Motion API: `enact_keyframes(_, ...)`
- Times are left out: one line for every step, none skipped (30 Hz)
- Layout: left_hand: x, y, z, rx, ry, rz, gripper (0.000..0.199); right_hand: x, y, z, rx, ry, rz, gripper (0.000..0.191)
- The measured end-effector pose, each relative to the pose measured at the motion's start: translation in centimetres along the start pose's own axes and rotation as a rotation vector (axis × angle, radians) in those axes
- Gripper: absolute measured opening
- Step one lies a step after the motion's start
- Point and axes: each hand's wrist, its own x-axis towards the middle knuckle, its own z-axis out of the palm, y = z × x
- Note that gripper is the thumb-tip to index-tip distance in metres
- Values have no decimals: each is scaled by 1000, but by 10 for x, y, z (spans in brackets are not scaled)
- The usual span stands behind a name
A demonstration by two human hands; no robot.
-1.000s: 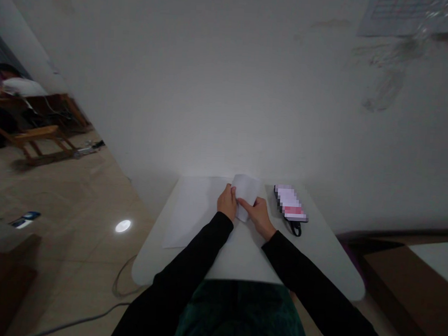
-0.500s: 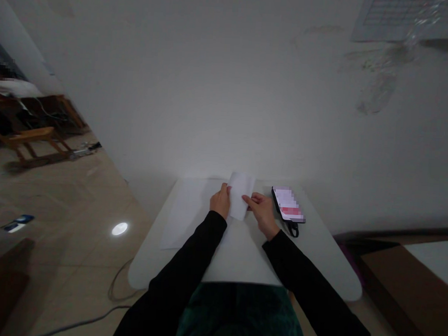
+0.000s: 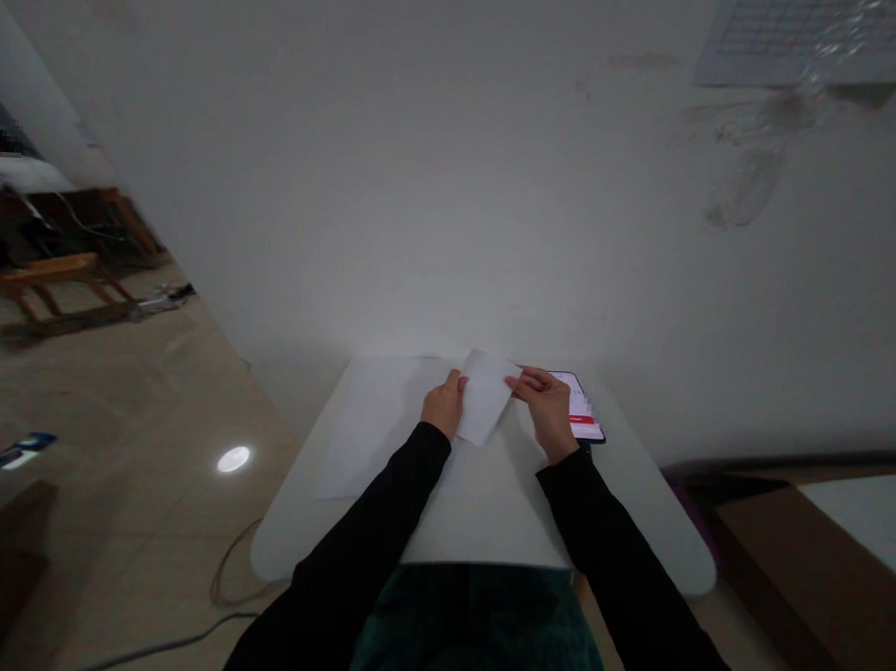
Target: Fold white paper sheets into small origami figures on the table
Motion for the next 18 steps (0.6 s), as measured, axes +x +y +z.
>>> enact_keyframes(0, 0, 0, 3, 0, 5, 33, 0, 0, -1, -20, -4, -8, 42)
enact_keyframes(0, -1, 0, 6, -3, 8, 33, 1, -1, -1, -38, -6, -10, 42)
enact_keyframes(-1, -1, 0, 8, -7, 9, 33, 1, -1, -1, -51, -3, -9, 42)
enact_keyframes(-1, 0, 0, 10, -9, 9, 33, 1, -1, -1, -56, 5, -11, 40)
enact_keyframes(-1, 0, 0, 11, -7, 11, 34, 1, -1, -1, -56, 15, -15, 38)
enact_keyframes(-2, 1, 0, 12, -5, 13, 34, 1, -2, -1, -52, 24, -23, 37)
enact_keyframes(-2, 3, 0, 12, 0, 14, 35, 1, -3, -1, -49, 34, -34, 35)
enact_keyframes(-2, 4, -1, 11, 3, 15, 35, 1, -3, -1, -49, 43, -47, 35)
enact_keyframes(-3, 5, -1, 6, 4, 17, 35, 1, -3, -1, -52, 56, -60, 35)
enact_keyframes(-3, 5, -1, 1, 3, 17, 35, 0, -4, 0, -56, 75, -71, 36)
enact_keyframes(-3, 6, -1, -5, -1, 15, 35, -2, -3, 1, -60, 94, -77, 37)
enact_keyframes(-3, 5, -1, -10, -4, 12, 34, -4, -3, 2, -62, 106, -75, 38)
enact_keyframes(-3, 4, -2, -14, -7, 9, 34, -7, -1, 5, -65, 105, -60, 40)
enact_keyframes(-3, 3, -2, -15, -7, 2, 33, -10, 0, 7, -71, 81, -35, 42)
enact_keyframes(-3, 1, -2, -14, -2, -10, 33, -13, 2, 9, -80, 35, 2, 43)
enact_keyframes(-3, 0, -3, -12, 6, -23, 32, -16, 4, 12, -94, -31, 42, 44)
enact_keyframes(-2, -1, -3, -11, 16, -36, 32, -18, 6, 13, -109, -94, 70, 43)
enact_keyframes(-2, -2, -4, -9, 25, -47, 32, -19, 9, 15, -126, -134, 82, 41)
